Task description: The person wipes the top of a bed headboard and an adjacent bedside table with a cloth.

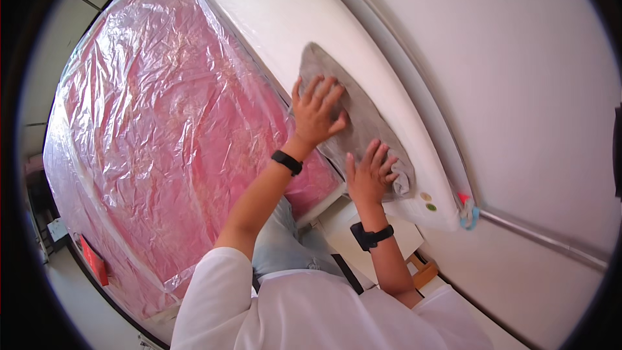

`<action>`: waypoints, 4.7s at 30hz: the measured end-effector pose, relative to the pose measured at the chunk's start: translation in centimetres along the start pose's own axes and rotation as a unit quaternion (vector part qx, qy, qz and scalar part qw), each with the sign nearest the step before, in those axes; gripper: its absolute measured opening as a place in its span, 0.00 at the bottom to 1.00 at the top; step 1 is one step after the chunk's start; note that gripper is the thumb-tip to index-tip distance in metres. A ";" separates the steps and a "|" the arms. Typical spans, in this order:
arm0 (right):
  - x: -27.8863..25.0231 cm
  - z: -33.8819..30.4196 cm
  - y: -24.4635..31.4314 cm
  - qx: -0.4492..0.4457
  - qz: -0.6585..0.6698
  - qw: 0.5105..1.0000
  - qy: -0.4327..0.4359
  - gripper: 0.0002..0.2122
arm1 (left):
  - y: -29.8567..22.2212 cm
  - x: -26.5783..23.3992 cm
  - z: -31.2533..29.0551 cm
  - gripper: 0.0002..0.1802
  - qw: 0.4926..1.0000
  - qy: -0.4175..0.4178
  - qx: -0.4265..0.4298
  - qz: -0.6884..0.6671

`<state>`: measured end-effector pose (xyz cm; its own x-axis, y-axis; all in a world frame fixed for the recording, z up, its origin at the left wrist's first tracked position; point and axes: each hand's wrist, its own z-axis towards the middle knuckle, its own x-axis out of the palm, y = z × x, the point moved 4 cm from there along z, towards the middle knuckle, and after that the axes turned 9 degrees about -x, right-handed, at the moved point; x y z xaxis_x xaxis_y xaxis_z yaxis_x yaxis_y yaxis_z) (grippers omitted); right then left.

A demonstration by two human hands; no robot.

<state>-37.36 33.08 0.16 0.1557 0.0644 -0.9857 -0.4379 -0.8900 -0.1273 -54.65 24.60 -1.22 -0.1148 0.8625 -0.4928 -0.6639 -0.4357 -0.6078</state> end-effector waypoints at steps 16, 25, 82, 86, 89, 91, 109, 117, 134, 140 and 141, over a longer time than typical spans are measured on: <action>-1.2 10.7 9.4 -0.115 0.106 0.968 -0.198 0.33 | 6.8 -1.5 9.6 0.06 0.973 -0.173 -0.142 -0.062; 4.9 -7.4 -6.7 0.085 -0.073 0.994 -0.012 0.29 | -10.6 1.0 -9.2 0.22 0.969 0.111 -0.010 -0.219; 8.0 -13.2 -8.5 0.098 -0.086 0.985 0.114 0.38 | -8.9 1.3 -11.0 0.21 0.988 0.072 0.035 -0.130; 7.9 -11.6 -6.6 0.108 -0.032 0.992 0.049 0.44 | -6.5 0.8 -9.5 0.23 0.995 0.033 0.043 -0.087; 7.9 -9.1 -5.4 0.087 -0.030 0.996 -0.008 0.49 | -3.8 1.0 -7.7 0.24 0.997 0.015 0.025 -0.076; 7.4 -6.8 -4.0 0.045 -0.099 0.992 -0.064 0.52 | -2.0 0.9 -6.4 0.25 0.997 0.000 0.007 -0.082; -2.6 17.8 18.0 -0.059 -0.085 0.964 -0.243 0.42 | 17.4 -3.7 14.5 0.23 0.978 -0.197 -0.007 -0.069; 4.7 7.1 8.0 0.056 -0.081 0.995 -0.023 0.43 | 7.5 -0.2 2.8 0.26 0.973 -0.118 -0.031 -0.196; 5.1 -1.6 -1.3 0.094 -0.108 0.989 0.026 0.40 | -2.1 4.1 -7.5 0.38 0.943 0.122 -0.116 -0.287; -3.0 10.6 10.8 -0.005 -0.133 0.971 -0.198 0.42 | 9.2 1.2 7.2 0.40 0.977 -0.008 -0.122 -0.174; -4.7 13.0 12.1 -0.020 -0.132 0.964 -0.230 0.41 | 10.4 0.8 9.8 0.40 0.979 -0.042 -0.115 -0.165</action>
<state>-54.94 27.84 1.85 -0.1555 0.4754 -0.8659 -0.4008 -0.8316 -0.3846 -68.92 23.26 -1.79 0.0107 0.9798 -0.1996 -0.4924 -0.1685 -0.8539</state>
